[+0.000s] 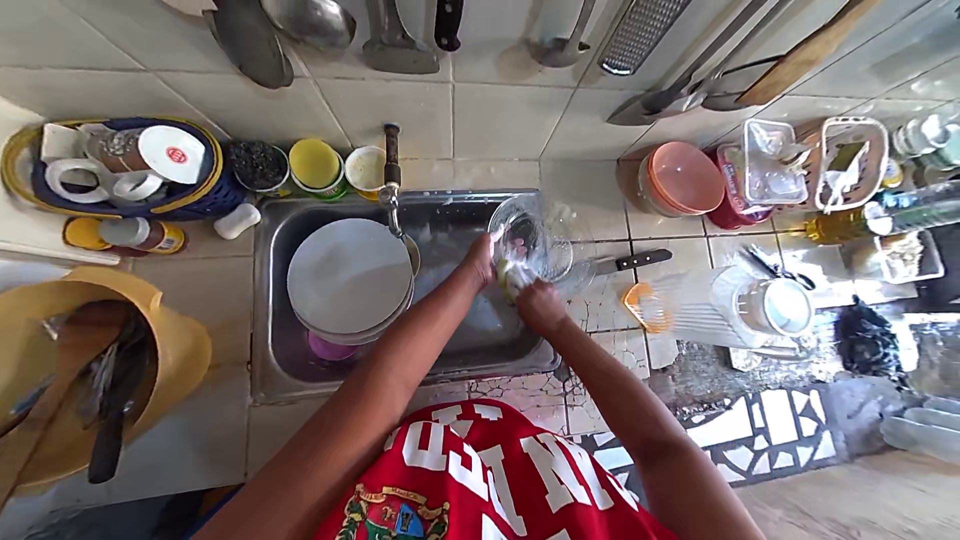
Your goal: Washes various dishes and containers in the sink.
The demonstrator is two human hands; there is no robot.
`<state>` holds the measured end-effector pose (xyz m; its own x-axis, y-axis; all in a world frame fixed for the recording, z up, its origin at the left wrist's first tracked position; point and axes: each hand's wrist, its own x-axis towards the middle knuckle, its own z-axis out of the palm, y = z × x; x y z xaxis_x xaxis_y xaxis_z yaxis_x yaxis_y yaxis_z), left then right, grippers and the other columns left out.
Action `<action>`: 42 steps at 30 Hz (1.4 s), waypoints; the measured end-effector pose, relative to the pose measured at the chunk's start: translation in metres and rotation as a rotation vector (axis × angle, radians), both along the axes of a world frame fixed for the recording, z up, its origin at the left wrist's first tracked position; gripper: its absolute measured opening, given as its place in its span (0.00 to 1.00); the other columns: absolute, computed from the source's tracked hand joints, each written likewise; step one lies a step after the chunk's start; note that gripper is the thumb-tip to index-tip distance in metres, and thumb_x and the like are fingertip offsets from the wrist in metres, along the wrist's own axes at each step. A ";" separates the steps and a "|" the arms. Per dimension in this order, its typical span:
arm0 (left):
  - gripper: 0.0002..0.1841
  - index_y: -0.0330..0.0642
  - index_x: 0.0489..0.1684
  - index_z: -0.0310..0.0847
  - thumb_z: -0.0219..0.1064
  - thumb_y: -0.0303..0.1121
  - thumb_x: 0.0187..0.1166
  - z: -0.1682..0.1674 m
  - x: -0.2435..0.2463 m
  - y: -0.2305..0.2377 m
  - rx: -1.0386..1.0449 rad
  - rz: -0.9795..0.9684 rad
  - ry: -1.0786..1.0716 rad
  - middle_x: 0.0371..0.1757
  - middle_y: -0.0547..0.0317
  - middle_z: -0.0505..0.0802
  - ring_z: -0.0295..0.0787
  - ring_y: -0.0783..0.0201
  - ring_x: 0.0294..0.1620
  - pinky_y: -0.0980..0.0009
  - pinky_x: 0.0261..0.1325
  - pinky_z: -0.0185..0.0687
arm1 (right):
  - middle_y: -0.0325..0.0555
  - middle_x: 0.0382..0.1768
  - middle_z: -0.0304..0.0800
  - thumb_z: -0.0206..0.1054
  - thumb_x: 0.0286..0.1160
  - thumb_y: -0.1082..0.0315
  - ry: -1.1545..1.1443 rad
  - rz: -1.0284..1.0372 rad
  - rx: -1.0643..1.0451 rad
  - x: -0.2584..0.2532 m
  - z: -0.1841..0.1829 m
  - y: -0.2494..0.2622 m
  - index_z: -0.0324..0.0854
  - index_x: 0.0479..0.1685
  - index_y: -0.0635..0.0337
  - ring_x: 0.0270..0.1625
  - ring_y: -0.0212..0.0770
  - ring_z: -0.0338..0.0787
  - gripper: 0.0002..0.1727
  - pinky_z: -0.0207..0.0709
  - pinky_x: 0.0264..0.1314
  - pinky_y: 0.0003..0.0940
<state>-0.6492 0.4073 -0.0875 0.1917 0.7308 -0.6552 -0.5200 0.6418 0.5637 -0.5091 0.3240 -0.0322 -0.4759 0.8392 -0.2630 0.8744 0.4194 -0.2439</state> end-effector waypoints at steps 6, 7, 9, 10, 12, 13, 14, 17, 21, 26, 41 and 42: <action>0.23 0.47 0.84 0.68 0.48 0.44 0.95 -0.002 0.001 -0.009 0.035 0.076 0.211 0.59 0.44 0.91 0.91 0.55 0.51 0.58 0.55 0.87 | 0.74 0.58 0.89 0.69 0.77 0.63 -0.050 -0.355 -0.192 0.050 0.001 0.046 0.85 0.62 0.72 0.65 0.72 0.87 0.22 0.77 0.66 0.70; 0.22 0.48 0.83 0.69 0.49 0.43 0.95 -0.002 -0.001 -0.014 0.025 0.096 0.207 0.58 0.44 0.91 0.92 0.53 0.51 0.56 0.54 0.88 | 0.74 0.58 0.88 0.69 0.77 0.61 -0.110 -0.427 -0.166 0.053 -0.006 0.058 0.85 0.60 0.72 0.65 0.73 0.87 0.22 0.78 0.64 0.72; 0.22 0.48 0.82 0.70 0.48 0.44 0.95 0.004 -0.006 -0.023 0.039 0.113 0.230 0.54 0.43 0.92 0.92 0.54 0.46 0.57 0.50 0.89 | 0.74 0.61 0.87 0.65 0.80 0.54 -0.184 -0.430 -0.137 0.052 -0.022 0.081 0.83 0.64 0.72 0.69 0.73 0.83 0.27 0.75 0.67 0.74; 0.22 0.47 0.82 0.70 0.48 0.44 0.95 0.006 -0.009 -0.027 0.068 0.113 0.253 0.53 0.43 0.92 0.92 0.54 0.45 0.58 0.49 0.89 | 0.75 0.63 0.85 0.60 0.84 0.49 -0.171 -0.395 -0.112 0.044 -0.028 0.086 0.80 0.69 0.71 0.72 0.73 0.82 0.31 0.73 0.70 0.72; 0.23 0.46 0.79 0.73 0.47 0.46 0.95 0.011 -0.015 -0.036 0.100 0.115 0.341 0.53 0.45 0.93 0.92 0.56 0.45 0.58 0.49 0.89 | 0.73 0.69 0.83 0.52 0.89 0.45 -0.074 -0.322 -0.070 0.013 -0.034 0.083 0.77 0.75 0.71 0.77 0.70 0.79 0.35 0.71 0.76 0.69; 0.23 0.46 0.78 0.74 0.47 0.48 0.95 0.013 -0.019 -0.040 0.106 0.101 0.411 0.56 0.46 0.92 0.91 0.56 0.49 0.57 0.52 0.88 | 0.71 0.69 0.84 0.53 0.88 0.47 -0.005 -0.274 -0.040 -0.004 -0.037 0.076 0.79 0.72 0.70 0.76 0.69 0.81 0.33 0.74 0.75 0.67; 0.25 0.44 0.78 0.74 0.46 0.49 0.95 0.017 -0.024 -0.046 0.102 0.078 0.479 0.63 0.44 0.89 0.87 0.54 0.58 0.53 0.60 0.83 | 0.71 0.64 0.87 0.61 0.83 0.52 0.067 -0.218 -0.041 -0.021 -0.036 0.066 0.84 0.63 0.72 0.72 0.69 0.84 0.28 0.75 0.73 0.67; 0.25 0.30 0.66 0.77 0.43 0.45 0.96 0.037 -0.046 -0.065 0.037 0.051 0.676 0.60 0.35 0.85 0.82 0.47 0.59 0.46 0.62 0.78 | 0.71 0.54 0.91 0.68 0.78 0.63 0.180 -0.061 -0.126 -0.065 -0.009 0.023 0.88 0.54 0.74 0.64 0.69 0.89 0.19 0.79 0.69 0.65; 0.32 0.32 0.67 0.79 0.44 0.54 0.94 0.043 -0.088 -0.100 0.049 0.077 0.782 0.65 0.35 0.86 0.82 0.43 0.67 0.40 0.69 0.75 | 0.63 0.49 0.95 0.58 0.87 0.58 0.332 0.186 0.032 -0.044 -0.016 -0.019 0.91 0.54 0.67 0.58 0.62 0.94 0.21 0.86 0.64 0.58; 0.23 0.38 0.77 0.73 0.65 0.38 0.86 0.044 -0.111 -0.131 0.152 0.053 0.699 0.54 0.43 0.93 0.93 0.54 0.49 0.54 0.56 0.89 | 0.73 0.73 0.80 0.67 0.77 0.60 0.166 -0.016 0.023 -0.028 -0.020 0.005 0.75 0.76 0.71 0.79 0.69 0.77 0.31 0.65 0.83 0.66; 0.22 0.38 0.73 0.77 0.70 0.27 0.79 0.076 -0.112 -0.185 0.038 0.124 0.729 0.59 0.44 0.91 0.90 0.55 0.57 0.54 0.63 0.85 | 0.65 0.68 0.86 0.61 0.82 0.54 0.037 -0.185 -0.043 -0.090 -0.025 0.041 0.79 0.77 0.60 0.69 0.67 0.87 0.29 0.78 0.66 0.71; 0.23 0.38 0.74 0.76 0.71 0.29 0.79 0.074 -0.112 -0.186 0.027 0.121 0.731 0.60 0.44 0.91 0.90 0.54 0.58 0.53 0.64 0.84 | 0.65 0.67 0.87 0.62 0.82 0.53 0.041 -0.273 -0.069 -0.093 -0.021 0.045 0.80 0.76 0.60 0.66 0.68 0.88 0.28 0.78 0.62 0.74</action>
